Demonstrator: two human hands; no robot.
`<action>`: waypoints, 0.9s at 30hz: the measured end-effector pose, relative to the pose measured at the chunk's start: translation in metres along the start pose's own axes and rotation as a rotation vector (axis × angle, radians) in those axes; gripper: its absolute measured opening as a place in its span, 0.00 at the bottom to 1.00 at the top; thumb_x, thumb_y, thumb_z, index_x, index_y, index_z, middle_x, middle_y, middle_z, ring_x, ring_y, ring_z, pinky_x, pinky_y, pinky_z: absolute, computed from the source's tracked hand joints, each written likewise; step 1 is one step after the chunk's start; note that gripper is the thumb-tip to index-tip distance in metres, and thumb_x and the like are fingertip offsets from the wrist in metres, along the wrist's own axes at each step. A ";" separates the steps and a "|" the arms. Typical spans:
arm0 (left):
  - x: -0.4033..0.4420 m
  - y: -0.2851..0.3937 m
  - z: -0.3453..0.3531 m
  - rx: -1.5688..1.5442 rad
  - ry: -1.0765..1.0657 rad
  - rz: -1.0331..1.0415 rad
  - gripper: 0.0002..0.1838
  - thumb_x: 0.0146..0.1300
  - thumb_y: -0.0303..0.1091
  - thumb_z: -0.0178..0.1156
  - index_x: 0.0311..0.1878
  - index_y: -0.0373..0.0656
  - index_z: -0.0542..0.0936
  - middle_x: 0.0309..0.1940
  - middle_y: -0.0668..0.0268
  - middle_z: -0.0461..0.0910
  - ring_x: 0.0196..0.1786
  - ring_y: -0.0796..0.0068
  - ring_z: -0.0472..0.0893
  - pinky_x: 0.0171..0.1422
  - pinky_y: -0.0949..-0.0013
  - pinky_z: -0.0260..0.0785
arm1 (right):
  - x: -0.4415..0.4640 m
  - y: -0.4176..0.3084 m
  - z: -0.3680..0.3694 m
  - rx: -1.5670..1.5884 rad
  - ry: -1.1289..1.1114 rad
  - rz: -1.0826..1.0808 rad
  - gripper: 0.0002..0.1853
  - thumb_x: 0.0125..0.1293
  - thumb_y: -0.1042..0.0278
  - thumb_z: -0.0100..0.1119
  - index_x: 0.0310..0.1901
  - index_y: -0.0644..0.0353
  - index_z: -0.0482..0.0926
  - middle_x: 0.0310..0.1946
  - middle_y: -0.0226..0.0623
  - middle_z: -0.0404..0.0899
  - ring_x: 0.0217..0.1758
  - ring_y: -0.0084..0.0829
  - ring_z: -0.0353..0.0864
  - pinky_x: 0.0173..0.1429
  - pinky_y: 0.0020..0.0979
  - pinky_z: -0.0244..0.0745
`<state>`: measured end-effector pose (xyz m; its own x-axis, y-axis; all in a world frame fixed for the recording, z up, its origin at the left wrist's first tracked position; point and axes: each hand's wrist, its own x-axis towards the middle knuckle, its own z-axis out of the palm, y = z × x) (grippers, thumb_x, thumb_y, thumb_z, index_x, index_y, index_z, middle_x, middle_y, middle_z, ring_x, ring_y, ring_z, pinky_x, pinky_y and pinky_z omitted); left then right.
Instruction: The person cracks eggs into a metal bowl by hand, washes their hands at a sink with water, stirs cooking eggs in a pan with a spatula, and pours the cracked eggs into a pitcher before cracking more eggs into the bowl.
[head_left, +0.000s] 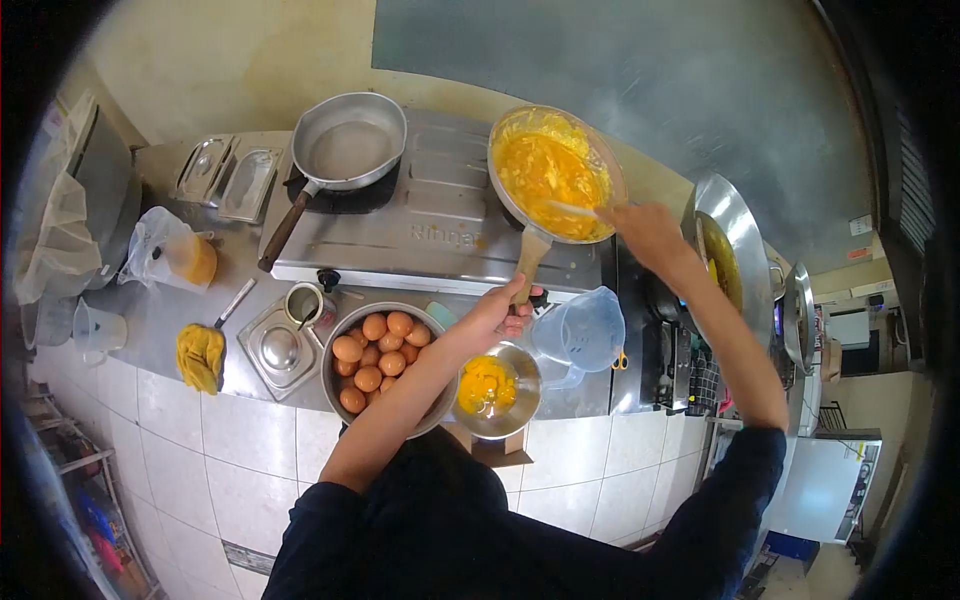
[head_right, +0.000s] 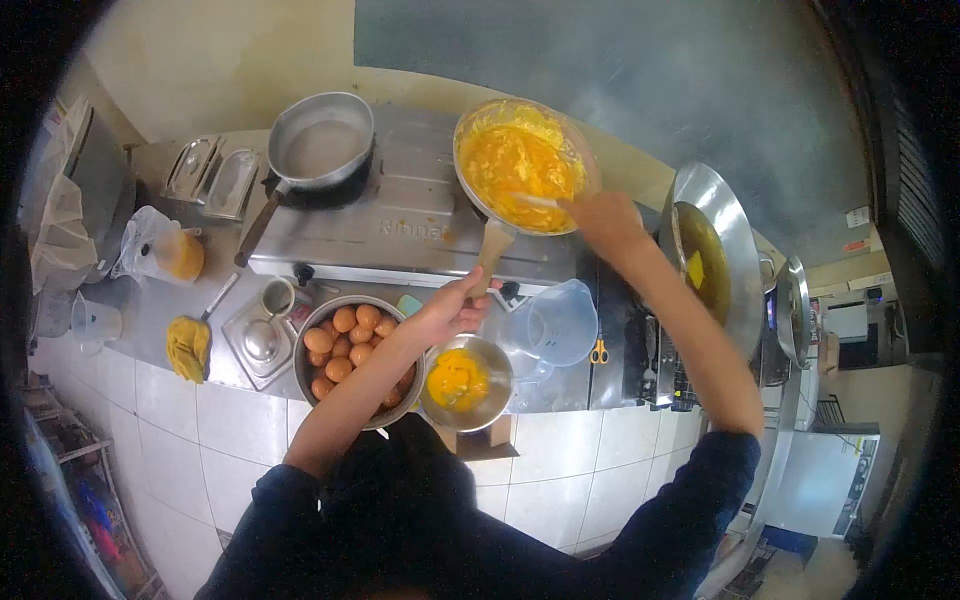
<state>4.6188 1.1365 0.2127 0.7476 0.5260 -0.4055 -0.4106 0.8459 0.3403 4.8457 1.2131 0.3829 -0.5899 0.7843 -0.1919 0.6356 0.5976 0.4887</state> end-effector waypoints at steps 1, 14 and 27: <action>0.001 0.000 -0.001 0.000 -0.014 0.008 0.25 0.77 0.57 0.42 0.57 0.43 0.72 0.24 0.75 0.62 0.20 0.87 0.55 0.22 0.79 0.48 | -0.010 -0.006 -0.007 0.027 -0.049 0.027 0.17 0.63 0.71 0.54 0.54 0.57 0.78 0.33 0.41 0.84 0.34 0.41 0.87 0.36 0.42 0.82; 0.001 -0.006 -0.002 0.049 0.006 0.035 0.26 0.76 0.59 0.44 0.55 0.44 0.72 0.24 0.76 0.62 0.20 0.86 0.57 0.24 0.79 0.49 | 0.068 0.004 0.105 0.070 -0.035 0.429 0.24 0.68 0.72 0.50 0.66 0.52 0.71 0.45 0.44 0.82 0.40 0.44 0.87 0.45 0.43 0.83; -0.007 -0.005 -0.001 0.101 -0.015 -0.009 0.26 0.76 0.60 0.41 0.52 0.45 0.72 0.23 0.76 0.61 0.21 0.85 0.56 0.25 0.76 0.49 | 0.101 0.066 0.102 0.283 -0.038 0.649 0.13 0.66 0.71 0.55 0.51 0.55 0.81 0.43 0.46 0.85 0.47 0.46 0.86 0.48 0.45 0.82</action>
<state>4.6155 1.1287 0.2133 0.7591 0.5164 -0.3964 -0.3498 0.8371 0.4207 4.8785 1.3484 0.3093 -0.0338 0.9989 0.0315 0.9610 0.0238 0.2755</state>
